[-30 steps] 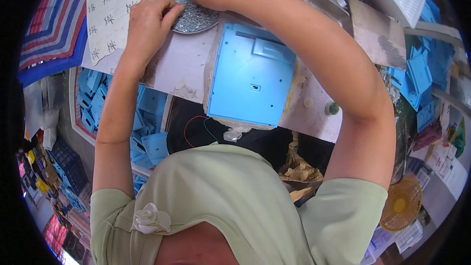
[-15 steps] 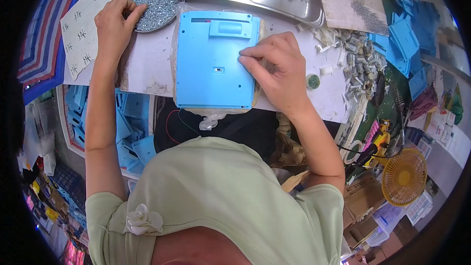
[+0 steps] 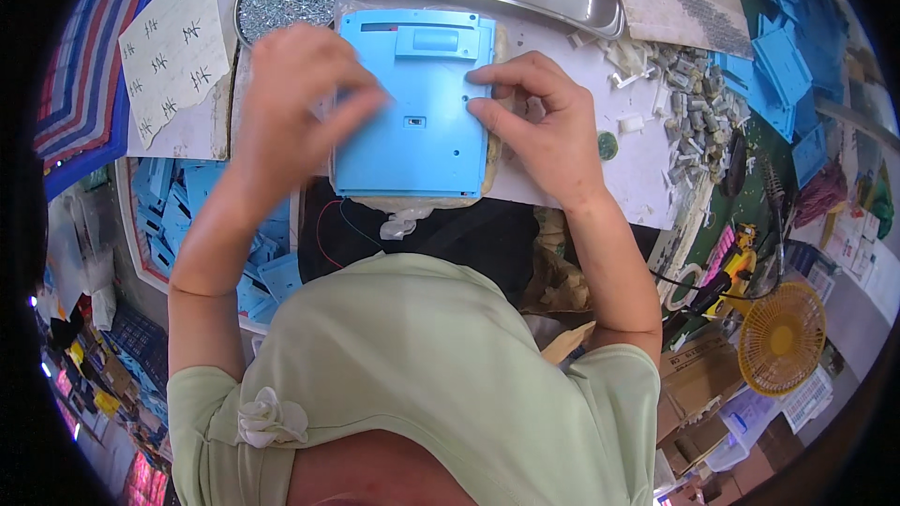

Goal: Soldering and assembling internal components of a blue plastic electronic device casing.

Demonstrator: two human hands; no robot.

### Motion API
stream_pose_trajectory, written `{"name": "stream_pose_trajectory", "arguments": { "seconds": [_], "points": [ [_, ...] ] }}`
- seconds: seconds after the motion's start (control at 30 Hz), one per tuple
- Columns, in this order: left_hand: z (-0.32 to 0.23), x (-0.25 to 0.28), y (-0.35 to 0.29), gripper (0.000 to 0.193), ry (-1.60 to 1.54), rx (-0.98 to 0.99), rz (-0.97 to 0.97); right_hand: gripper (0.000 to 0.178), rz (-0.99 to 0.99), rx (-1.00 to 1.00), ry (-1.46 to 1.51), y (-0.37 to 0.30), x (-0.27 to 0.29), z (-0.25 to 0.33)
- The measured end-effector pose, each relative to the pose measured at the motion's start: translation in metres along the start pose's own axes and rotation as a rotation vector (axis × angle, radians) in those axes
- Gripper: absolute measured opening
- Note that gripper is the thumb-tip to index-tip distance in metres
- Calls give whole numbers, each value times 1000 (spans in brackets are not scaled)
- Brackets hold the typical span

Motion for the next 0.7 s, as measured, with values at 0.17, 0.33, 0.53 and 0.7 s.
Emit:
{"name": "stream_pose_trajectory", "arguments": {
  "seconds": [0.17,0.33,0.53,0.7],
  "points": [
    [-45,-35,-12,16,-103,-5,93,27,-55,34,-15,-8,23,1],
    [-47,-47,-16,18,-20,-21,127,29,-103,18,5,-18,38,2],
    [-48,-43,-18,19,-21,-2,152,30,-143,33,23,-16,52,7],
    [45,24,-3,21,96,84,-190,24,-353,126,13,6,83,19]
  ]
}}
Point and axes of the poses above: each hand's wrist, its own y-axis towards the middle knuckle, its own x-axis out of the back of the hand, z = x × y, the point moved 8 cm from there along y, towards the middle knuckle, and after that the axes turned 13 degrees about -z, right-handed, at the moved point
